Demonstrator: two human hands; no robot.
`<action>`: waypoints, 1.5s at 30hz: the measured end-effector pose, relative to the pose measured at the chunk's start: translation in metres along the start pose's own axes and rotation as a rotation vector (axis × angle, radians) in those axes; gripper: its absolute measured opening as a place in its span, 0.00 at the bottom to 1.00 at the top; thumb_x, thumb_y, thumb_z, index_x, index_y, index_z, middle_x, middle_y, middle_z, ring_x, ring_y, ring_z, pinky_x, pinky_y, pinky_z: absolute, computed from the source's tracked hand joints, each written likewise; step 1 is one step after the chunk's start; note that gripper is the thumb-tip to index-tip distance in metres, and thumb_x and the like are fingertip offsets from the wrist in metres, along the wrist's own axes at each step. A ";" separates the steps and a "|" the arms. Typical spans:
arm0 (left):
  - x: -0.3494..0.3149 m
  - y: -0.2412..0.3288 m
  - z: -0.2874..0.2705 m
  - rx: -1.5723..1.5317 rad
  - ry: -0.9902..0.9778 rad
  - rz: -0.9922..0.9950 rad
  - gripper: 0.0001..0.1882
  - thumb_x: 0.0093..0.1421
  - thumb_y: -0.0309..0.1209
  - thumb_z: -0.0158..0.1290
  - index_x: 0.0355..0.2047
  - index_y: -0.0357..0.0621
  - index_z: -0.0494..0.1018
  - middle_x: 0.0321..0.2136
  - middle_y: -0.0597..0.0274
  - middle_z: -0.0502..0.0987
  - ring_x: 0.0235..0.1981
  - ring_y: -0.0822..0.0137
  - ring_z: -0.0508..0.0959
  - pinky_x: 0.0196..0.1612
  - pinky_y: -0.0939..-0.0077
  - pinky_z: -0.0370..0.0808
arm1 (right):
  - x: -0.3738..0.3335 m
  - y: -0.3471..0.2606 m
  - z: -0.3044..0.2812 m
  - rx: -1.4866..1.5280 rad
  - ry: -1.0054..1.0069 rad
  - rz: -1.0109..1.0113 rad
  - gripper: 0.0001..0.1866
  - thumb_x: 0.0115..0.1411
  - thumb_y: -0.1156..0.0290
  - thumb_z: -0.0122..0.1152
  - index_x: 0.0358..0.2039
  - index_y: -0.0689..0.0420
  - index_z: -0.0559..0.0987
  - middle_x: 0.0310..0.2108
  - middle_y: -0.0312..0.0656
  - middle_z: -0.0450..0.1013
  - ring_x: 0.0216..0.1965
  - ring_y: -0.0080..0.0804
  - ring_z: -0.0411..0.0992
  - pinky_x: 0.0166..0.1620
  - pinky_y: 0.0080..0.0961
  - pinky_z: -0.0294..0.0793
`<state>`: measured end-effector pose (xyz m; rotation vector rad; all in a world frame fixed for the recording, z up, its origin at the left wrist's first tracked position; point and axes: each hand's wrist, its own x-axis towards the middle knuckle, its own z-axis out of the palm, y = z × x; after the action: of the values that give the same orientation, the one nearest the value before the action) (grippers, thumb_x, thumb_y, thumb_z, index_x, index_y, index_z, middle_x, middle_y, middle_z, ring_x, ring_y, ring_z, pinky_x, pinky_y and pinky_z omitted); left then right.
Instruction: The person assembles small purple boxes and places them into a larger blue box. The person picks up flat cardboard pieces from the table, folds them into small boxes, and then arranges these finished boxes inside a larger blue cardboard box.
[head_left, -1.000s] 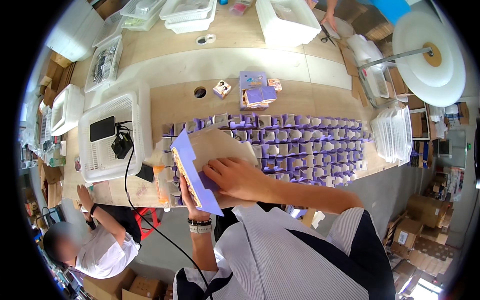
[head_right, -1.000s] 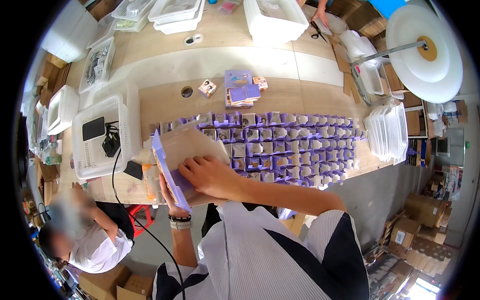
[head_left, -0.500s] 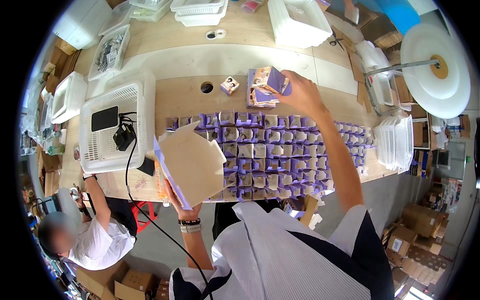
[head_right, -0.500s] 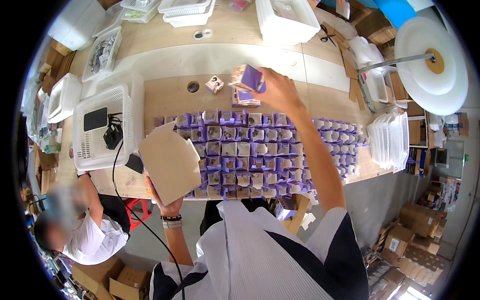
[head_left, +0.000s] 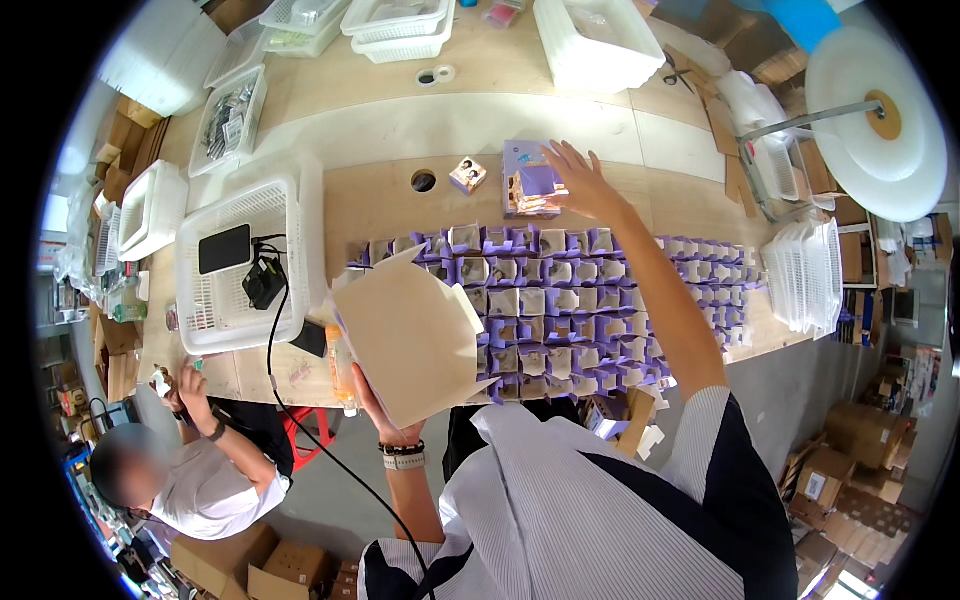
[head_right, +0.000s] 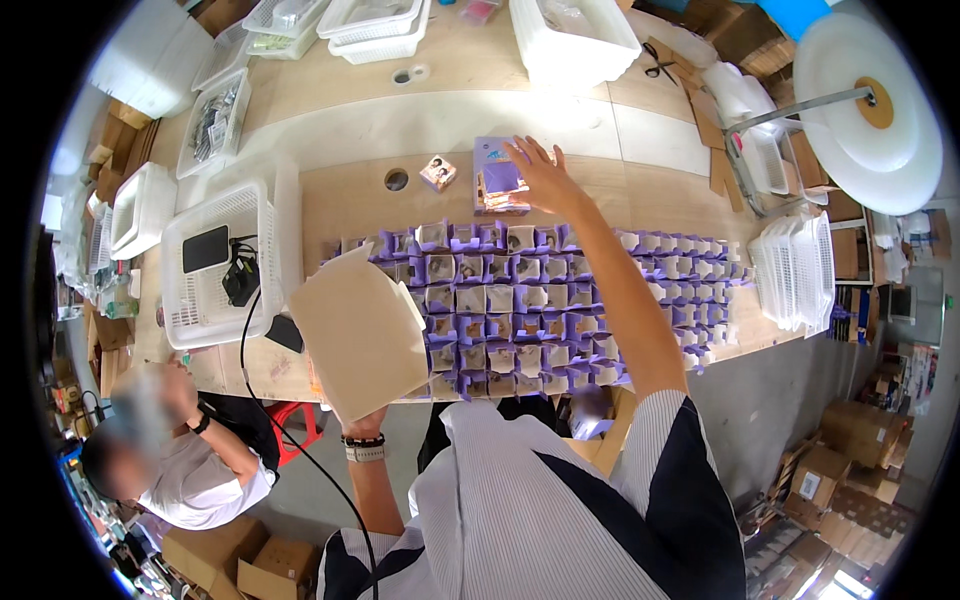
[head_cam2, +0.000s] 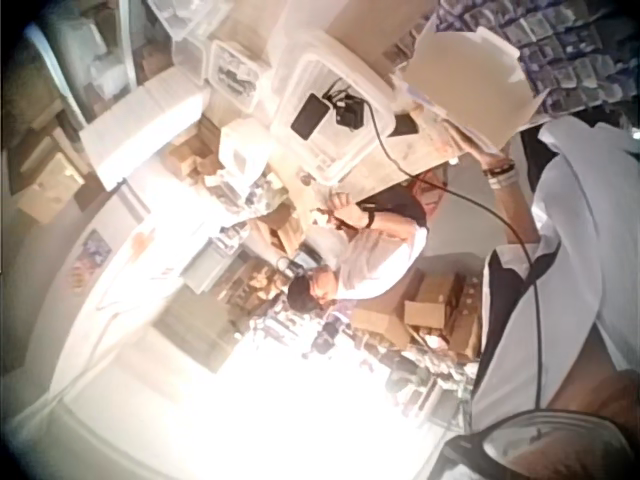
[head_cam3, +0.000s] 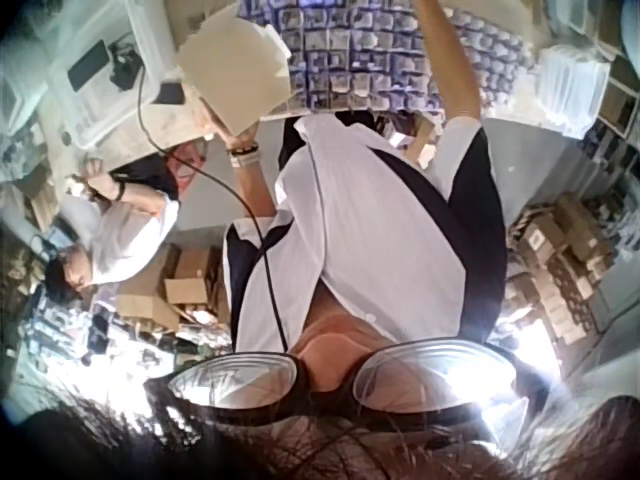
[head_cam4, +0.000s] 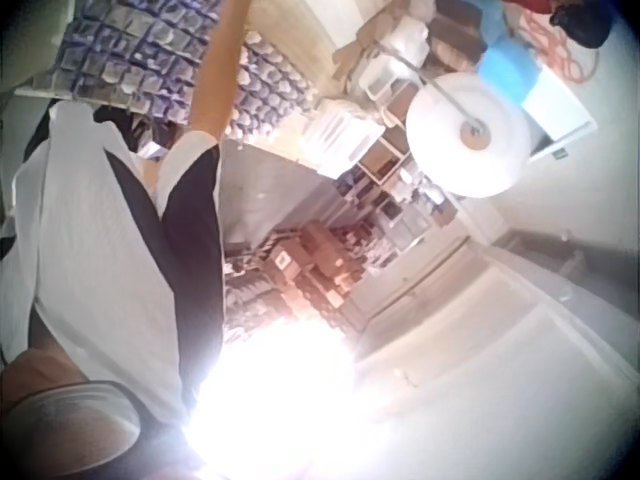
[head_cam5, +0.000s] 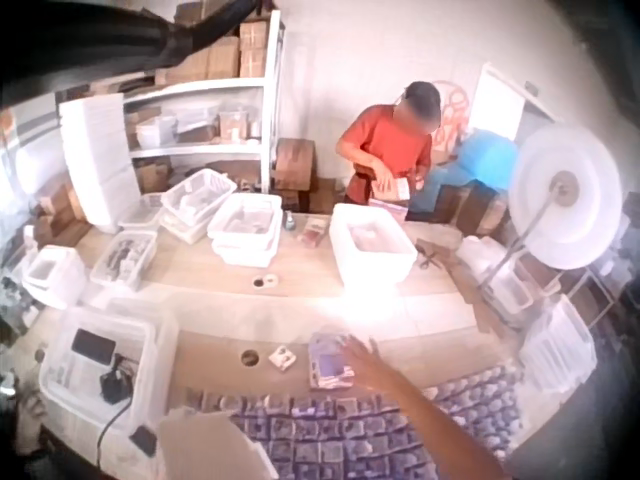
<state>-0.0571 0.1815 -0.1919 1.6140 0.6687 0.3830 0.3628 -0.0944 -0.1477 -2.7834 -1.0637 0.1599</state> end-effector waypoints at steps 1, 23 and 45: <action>0.001 -0.002 0.001 0.280 -0.036 0.131 0.33 0.72 0.60 0.42 0.64 0.49 0.69 0.54 0.65 0.76 0.53 0.63 0.77 0.53 0.64 0.77 | -0.006 -0.002 -0.004 0.026 0.029 0.010 0.47 0.58 0.60 0.73 0.74 0.48 0.58 0.75 0.44 0.52 0.75 0.42 0.51 0.73 0.53 0.51; -0.052 0.121 0.175 -0.642 -1.244 -0.609 0.40 0.74 0.57 0.40 0.76 0.45 0.50 0.74 0.54 0.57 0.73 0.57 0.59 0.72 0.54 0.57 | -0.444 -0.153 -0.040 1.538 0.789 1.177 0.19 0.70 0.65 0.61 0.54 0.67 0.76 0.46 0.45 0.80 0.41 0.35 0.82 0.43 0.34 0.87; -0.058 0.127 0.172 -0.336 -1.148 -0.574 0.33 0.74 0.46 0.42 0.72 0.40 0.57 0.70 0.48 0.62 0.70 0.50 0.64 0.70 0.53 0.62 | -0.644 -0.050 0.278 1.086 0.657 2.010 0.18 0.66 0.62 0.61 0.50 0.60 0.79 0.42 0.44 0.79 0.39 0.33 0.81 0.35 0.32 0.87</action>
<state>0.0265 0.0050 -0.0873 1.0028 0.1232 -0.7816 -0.1901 -0.4585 -0.3837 -1.4837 1.5656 -0.0149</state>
